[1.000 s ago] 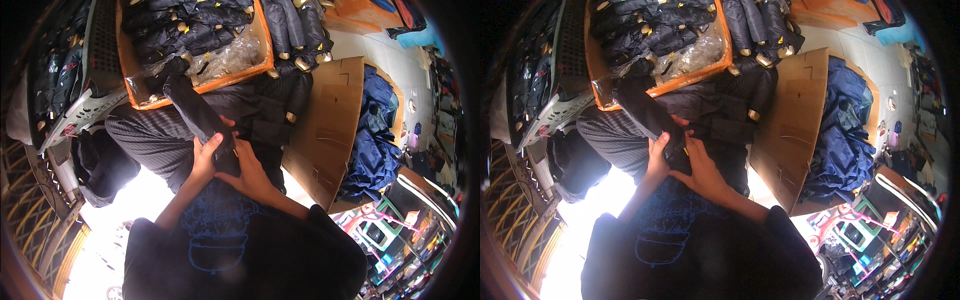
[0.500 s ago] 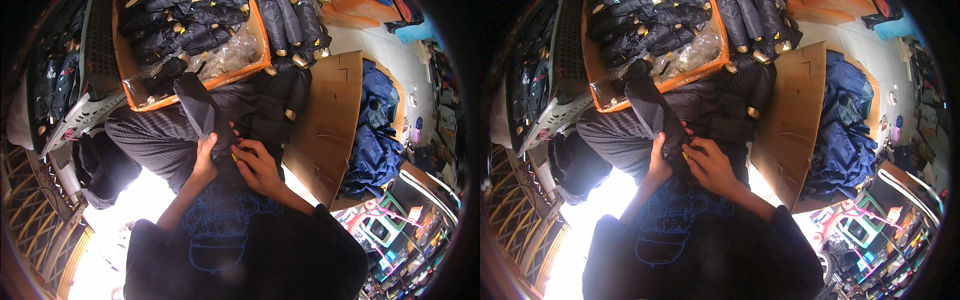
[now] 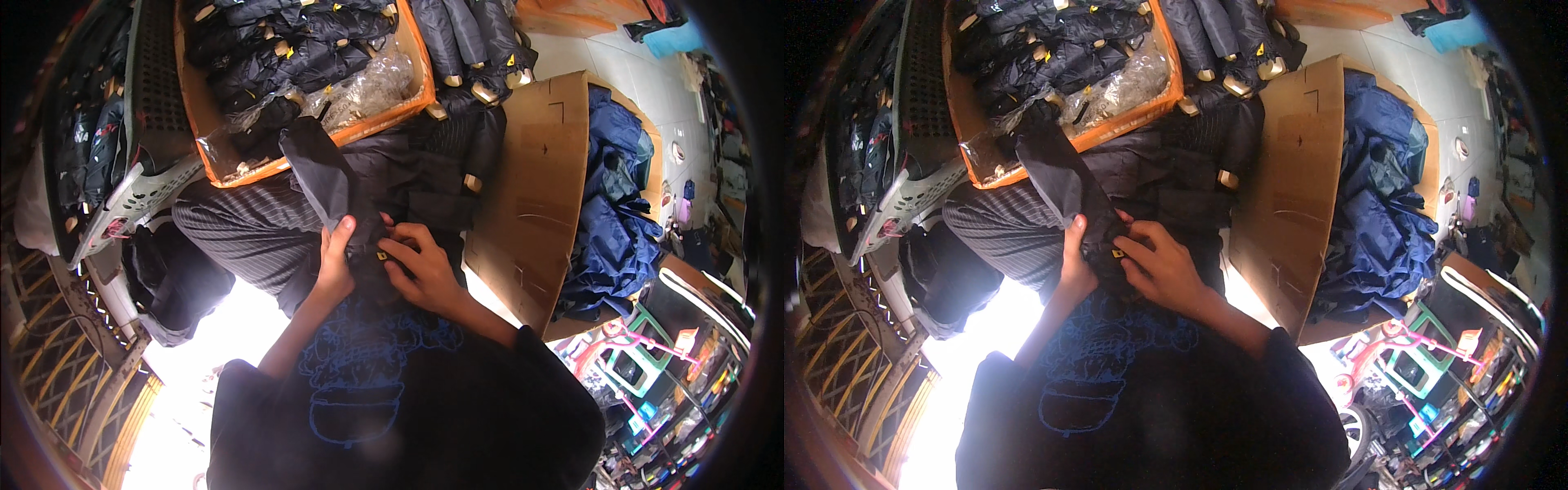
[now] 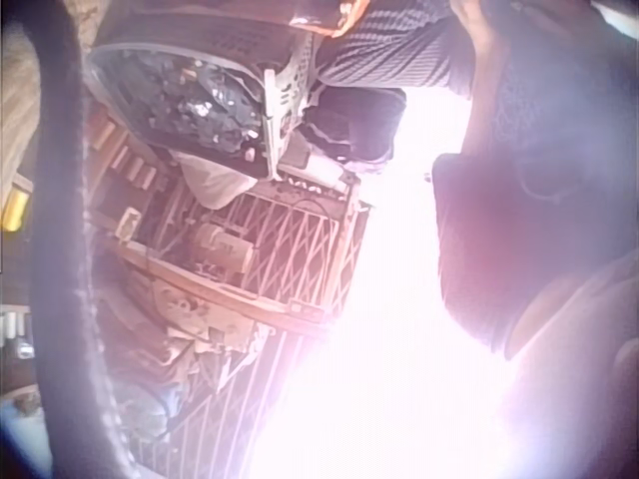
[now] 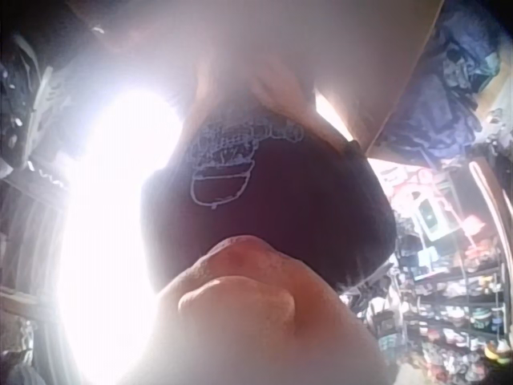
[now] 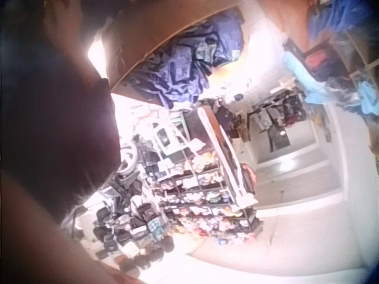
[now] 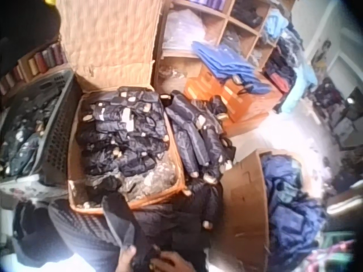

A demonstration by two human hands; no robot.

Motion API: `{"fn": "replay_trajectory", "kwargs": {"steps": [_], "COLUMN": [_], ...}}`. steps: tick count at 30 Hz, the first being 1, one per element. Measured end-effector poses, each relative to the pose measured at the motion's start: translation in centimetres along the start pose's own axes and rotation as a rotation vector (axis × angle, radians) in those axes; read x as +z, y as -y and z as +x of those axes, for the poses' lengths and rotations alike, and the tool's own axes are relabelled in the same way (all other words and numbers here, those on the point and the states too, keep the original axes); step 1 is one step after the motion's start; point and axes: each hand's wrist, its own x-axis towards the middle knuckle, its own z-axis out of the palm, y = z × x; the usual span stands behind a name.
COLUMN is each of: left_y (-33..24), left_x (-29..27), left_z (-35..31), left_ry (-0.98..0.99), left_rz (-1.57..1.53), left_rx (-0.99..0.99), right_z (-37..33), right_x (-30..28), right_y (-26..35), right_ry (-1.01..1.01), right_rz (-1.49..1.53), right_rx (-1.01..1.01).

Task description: The person repeatedly picks up black fabric-wrapped items from a cardboard box, adjusts their position, and places them back into the box. The person handles the items one at a time, occasionally turning them over before returning them to the pile.

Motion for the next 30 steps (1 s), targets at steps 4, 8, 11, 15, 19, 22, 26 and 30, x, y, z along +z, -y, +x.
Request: {"fn": "replay_trajectory", "kwargs": {"steps": [4,8,11,15,19,22,26,30], "left_y": [-0.8,-0.9,-1.0,-0.4,0.0,0.0,-0.6,-0.5], "left_x": [0.9,0.7,0.5,-0.3,-0.7,-0.8,-0.2,-0.2], "left_z": [-0.3,-0.3,-0.5,-0.4,0.5,0.7,0.8,0.9], "left_ry": [-0.015,0.012,0.046,0.061,0.081,0.096,0.092,0.088], "left_rz": [0.024,0.112,0.173,0.096,0.075,0.091,0.114,0.050], "left_rx": [0.043,0.020,0.012,-0.064,-0.097,-0.088,-0.087,-0.114], "right_z": [0.3,0.4,0.3,-0.3,0.2,0.6,1.2,0.8], "right_x": [-0.7,-0.7,-0.5,-0.8,-1.2,-1.2,-1.4,-1.1], "right_y": [0.2,1.3,1.5,0.6,-0.1,-0.2,0.3,-0.5], "right_ry": [0.064,0.115,0.091,0.068,0.036,0.017,0.011,0.026], "right_rz": [-0.097,-0.147,-0.102,-0.068,-0.061,-0.041,-0.060,-0.057], "right_rx": [-0.050,0.023,0.023,-0.043,-0.097,-0.127,-0.171,-0.181]}}
